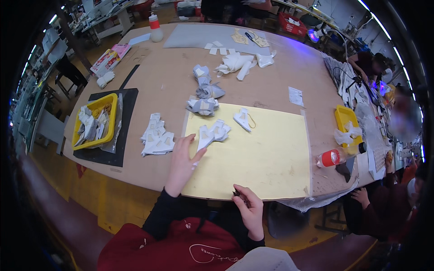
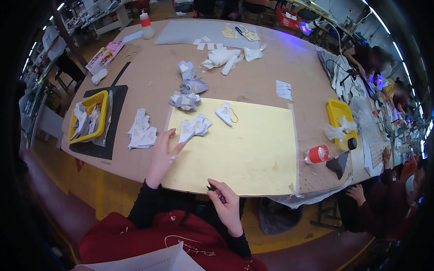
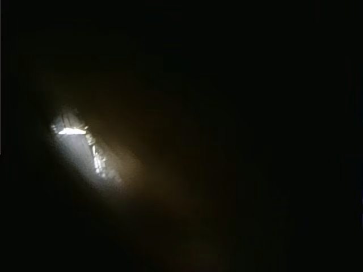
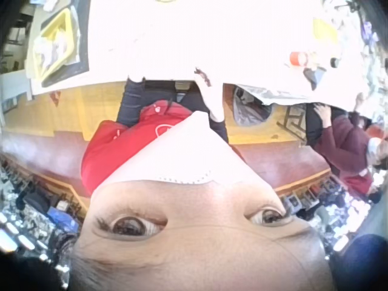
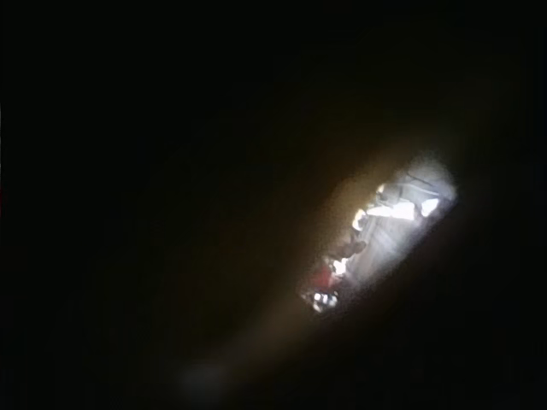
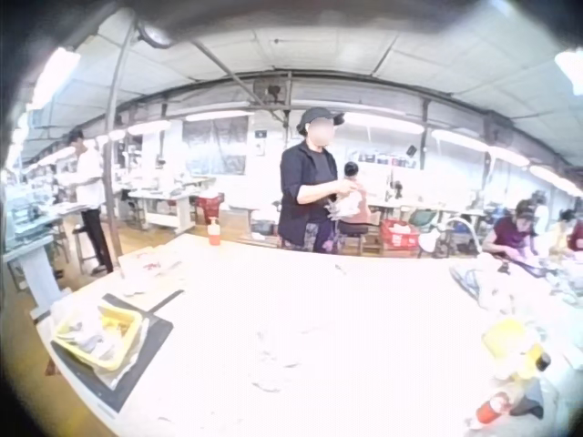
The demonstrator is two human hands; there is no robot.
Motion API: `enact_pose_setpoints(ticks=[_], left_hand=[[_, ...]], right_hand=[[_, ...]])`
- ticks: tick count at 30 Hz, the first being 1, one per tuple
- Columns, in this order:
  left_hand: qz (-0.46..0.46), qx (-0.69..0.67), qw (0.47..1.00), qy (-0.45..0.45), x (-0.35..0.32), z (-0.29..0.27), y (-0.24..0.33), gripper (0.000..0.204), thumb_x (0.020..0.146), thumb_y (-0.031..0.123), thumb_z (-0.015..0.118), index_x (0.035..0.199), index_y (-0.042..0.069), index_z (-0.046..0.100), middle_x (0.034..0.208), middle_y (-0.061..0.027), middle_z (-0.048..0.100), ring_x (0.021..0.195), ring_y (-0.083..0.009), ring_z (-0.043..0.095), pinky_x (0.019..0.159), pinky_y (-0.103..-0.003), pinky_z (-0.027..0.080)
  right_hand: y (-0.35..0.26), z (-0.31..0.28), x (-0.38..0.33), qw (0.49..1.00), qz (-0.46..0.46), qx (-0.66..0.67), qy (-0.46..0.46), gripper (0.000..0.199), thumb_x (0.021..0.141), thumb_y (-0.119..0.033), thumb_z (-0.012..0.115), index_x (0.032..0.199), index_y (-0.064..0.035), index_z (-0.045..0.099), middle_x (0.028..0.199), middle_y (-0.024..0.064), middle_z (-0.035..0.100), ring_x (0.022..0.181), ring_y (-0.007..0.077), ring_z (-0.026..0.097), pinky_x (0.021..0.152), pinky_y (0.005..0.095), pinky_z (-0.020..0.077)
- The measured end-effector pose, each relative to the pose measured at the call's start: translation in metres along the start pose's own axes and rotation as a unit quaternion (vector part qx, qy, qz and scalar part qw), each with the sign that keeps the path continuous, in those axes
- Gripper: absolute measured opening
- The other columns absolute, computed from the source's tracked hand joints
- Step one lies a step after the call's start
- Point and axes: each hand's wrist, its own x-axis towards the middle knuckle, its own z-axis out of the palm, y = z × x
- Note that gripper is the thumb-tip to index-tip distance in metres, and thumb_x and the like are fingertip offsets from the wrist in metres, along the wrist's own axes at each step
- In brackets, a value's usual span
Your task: The person repeatedly picks up small white fabric pieces from a table and uses a small cutting tool to trim edges. Trimmed pieces are placed back on the table. The person continues this process throughout the clip.
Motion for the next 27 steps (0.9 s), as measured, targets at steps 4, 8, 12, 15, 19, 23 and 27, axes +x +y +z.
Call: enact_pose_setpoints(ticks=[4, 8, 12, 15, 19, 23, 27], left_hand=[[0.03, 0.06, 0.998, 0.005, 0.007, 0.021, -0.001, 0.029, 0.08, 0.013, 0.073, 0.103, 0.0, 0.063, 0.098, -0.0138, 0.061, 0.097, -0.0317, 0.056, 0.088, -0.039, 0.045], [-0.048, -0.03, 0.998, -0.024, 0.006, 0.017, -0.004, 0.022, 0.077, 0.007, 0.074, 0.093, -0.002, 0.063, 0.084, -0.0095, 0.062, 0.081, -0.0248, 0.058, 0.076, -0.034, 0.047], [-0.101, -0.174, 0.979, -0.026, -0.003, 0.009, -0.02, 0.014, 0.08, 0.004, 0.074, 0.09, -0.002, 0.065, 0.079, -0.0029, 0.06, 0.072, -0.0134, 0.055, 0.068, -0.026, 0.045], [-0.128, -0.276, 0.95, -0.071, -0.016, 0.01, 0.004, 0.011, 0.084, 0.003, 0.071, 0.092, -0.002, 0.066, 0.08, 0.0001, 0.058, 0.073, -0.0088, 0.053, 0.068, -0.022, 0.043], [-0.106, -0.345, 0.918, -0.168, -0.041, 0.028, 0.05, 0.008, 0.086, -0.004, 0.067, 0.094, -0.004, 0.066, 0.086, -0.0014, 0.057, 0.079, -0.0094, 0.055, 0.072, -0.022, 0.045], [-0.101, -0.396, 0.887, -0.215, -0.055, 0.042, 0.057, 0.009, 0.084, -0.007, 0.064, 0.092, -0.003, 0.066, 0.092, -0.004, 0.059, 0.086, -0.0119, 0.058, 0.081, -0.025, 0.047], [-0.079, -0.4, 0.89, -0.203, -0.06, 0.048, 0.053, 0.008, 0.082, -0.008, 0.064, 0.087, -0.002, 0.063, 0.094, -0.0054, 0.06, 0.087, -0.0127, 0.058, 0.086, -0.026, 0.046]], right_hand=[[-0.015, -0.002, -0.006, 0.996, -0.052, -0.07, -0.021, 0.033, 0.087, -0.002, 0.066, 0.12, -0.0022, 0.065, 0.08, 0.0056, 0.056, 0.068, 0.0114, 0.049, 0.063, 0.0231, 0.0414], [-0.02, -0.009, -0.008, 0.997, -0.042, -0.064, -0.023, 0.033, 0.088, -0.002, 0.066, 0.121, -0.0032, 0.064, 0.082, 0.0057, 0.058, 0.068, 0.0115, 0.05, 0.064, 0.0236, 0.0428], [-0.016, -0.007, -0.003, 0.999, -0.038, -0.029, -0.016, 0.032, 0.087, -0.002, 0.067, 0.119, -0.002, 0.065, 0.078, 0.002, 0.054, 0.066, 0.0086, 0.044, 0.061, 0.0223, 0.0363], [-0.022, -0.013, 0.002, 0.995, -0.093, -0.042, -0.014, 0.033, 0.086, -0.002, 0.066, 0.119, -0.0016, 0.065, 0.081, 0.0053, 0.058, 0.064, 0.0119, 0.049, 0.06, 0.0238, 0.0396], [-0.028, -0.019, 0.014, 0.977, -0.181, -0.108, 0.012, 0.035, 0.084, -0.001, 0.066, 0.12, -0.0006, 0.064, 0.084, 0.0096, 0.062, 0.064, 0.0181, 0.056, 0.059, 0.0279, 0.0453], [-0.018, -0.019, 0.014, 0.963, -0.189, -0.17, 0.09, 0.039, 0.087, -0.005, 0.065, 0.126, -0.0018, 0.061, 0.088, 0.0123, 0.063, 0.072, 0.025, 0.064, 0.062, 0.0333, 0.0506], [-0.005, -0.02, 0.004, 0.978, -0.132, -0.134, 0.095, 0.04, 0.09, -0.009, 0.063, 0.129, -0.0036, 0.06, 0.089, 0.0116, 0.062, 0.071, 0.024, 0.063, 0.063, 0.0319, 0.05]])
